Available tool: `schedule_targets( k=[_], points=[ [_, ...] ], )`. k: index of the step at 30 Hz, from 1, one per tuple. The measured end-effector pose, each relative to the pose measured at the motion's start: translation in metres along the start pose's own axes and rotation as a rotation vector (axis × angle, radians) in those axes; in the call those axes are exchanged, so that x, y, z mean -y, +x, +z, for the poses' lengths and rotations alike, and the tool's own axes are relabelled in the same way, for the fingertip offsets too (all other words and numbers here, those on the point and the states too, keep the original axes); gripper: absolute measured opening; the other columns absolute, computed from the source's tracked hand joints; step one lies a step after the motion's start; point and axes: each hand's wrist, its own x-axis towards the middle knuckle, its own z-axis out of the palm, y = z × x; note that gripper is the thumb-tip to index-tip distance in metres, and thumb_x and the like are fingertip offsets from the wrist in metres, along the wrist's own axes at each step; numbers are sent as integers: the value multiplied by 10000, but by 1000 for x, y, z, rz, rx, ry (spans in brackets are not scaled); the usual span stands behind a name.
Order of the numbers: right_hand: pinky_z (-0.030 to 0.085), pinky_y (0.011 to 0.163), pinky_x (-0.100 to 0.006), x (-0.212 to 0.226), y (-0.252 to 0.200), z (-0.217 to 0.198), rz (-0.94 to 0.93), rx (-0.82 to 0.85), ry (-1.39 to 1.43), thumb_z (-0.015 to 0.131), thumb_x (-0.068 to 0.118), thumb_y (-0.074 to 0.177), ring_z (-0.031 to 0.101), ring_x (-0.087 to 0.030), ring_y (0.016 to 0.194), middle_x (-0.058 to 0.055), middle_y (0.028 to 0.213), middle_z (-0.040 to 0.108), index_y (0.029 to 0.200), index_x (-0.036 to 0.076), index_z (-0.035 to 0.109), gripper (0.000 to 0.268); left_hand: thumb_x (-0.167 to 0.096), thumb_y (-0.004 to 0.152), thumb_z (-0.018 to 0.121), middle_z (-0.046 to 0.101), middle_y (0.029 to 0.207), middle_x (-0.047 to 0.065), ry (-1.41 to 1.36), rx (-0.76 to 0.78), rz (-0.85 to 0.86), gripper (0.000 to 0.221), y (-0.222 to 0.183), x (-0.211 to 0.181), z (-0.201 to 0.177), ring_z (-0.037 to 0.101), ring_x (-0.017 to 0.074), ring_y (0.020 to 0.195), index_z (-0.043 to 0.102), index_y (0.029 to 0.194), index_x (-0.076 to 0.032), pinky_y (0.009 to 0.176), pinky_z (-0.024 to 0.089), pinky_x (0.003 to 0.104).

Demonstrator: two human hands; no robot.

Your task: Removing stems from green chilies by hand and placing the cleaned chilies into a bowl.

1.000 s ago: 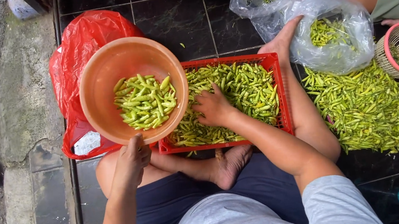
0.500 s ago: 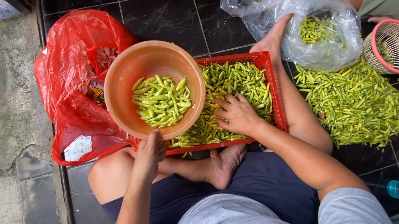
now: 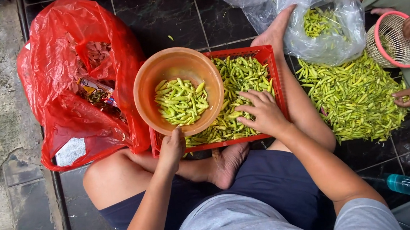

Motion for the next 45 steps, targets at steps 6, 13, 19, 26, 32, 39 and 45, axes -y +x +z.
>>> schedule_targets(
  k=[6,13,19,26,32,39,45],
  points=[
    [344,1119,-633,-29,42,-3,144,-61,14,680,449,896,494,-344,1333,-58,1469,523,1129,256,697,304,-465,1063,512,260,500,-9,-33,-3,-62,616,-1,17,-1,238,70,368,626,702,22,347,224,232],
    [211,1198,-671,0,105,21,295,343,72,616,522,875,151,-322,1566,-47,1717,156,1556,197,427,778,-409,957,677,564,602,102,-175,44,-77,383,-30,-40,-60,447,130,463,645,828,-50,390,315,224],
    [229,1210,-631,2,90,29,290,350,-55,546,620,903,227,-249,1544,11,1650,304,1515,251,494,717,-365,936,652,365,520,-47,-376,-323,168,265,52,-94,-140,328,62,407,626,786,-148,378,212,213],
    [259,1213,-602,11,73,35,389,343,-10,459,551,1002,204,-242,1548,40,1654,321,1511,231,511,603,-445,1018,564,547,1410,297,-191,-386,375,598,68,-126,-123,524,346,1350,584,1363,44,1168,383,451],
    [293,1197,-587,-2,85,17,462,240,353,521,438,1022,307,-323,1508,-41,1618,408,1453,159,587,518,-174,1080,572,371,1528,369,88,-299,513,507,37,-109,-143,349,431,1448,431,1474,111,1204,297,509],
    [532,1001,-468,14,63,-39,562,-148,672,653,109,1008,648,-404,1176,-278,1202,695,1321,62,679,317,-36,1051,610,541,1412,257,400,-421,994,402,43,-101,-142,470,419,1389,564,1447,14,1166,370,514],
    [600,859,-453,6,9,-9,729,-263,563,709,194,969,720,-352,1044,-184,1131,748,1203,129,739,245,113,860,625,711,964,121,460,-371,1364,296,1,-98,-94,656,324,850,754,1084,-31,851,513,424]
  ],
)
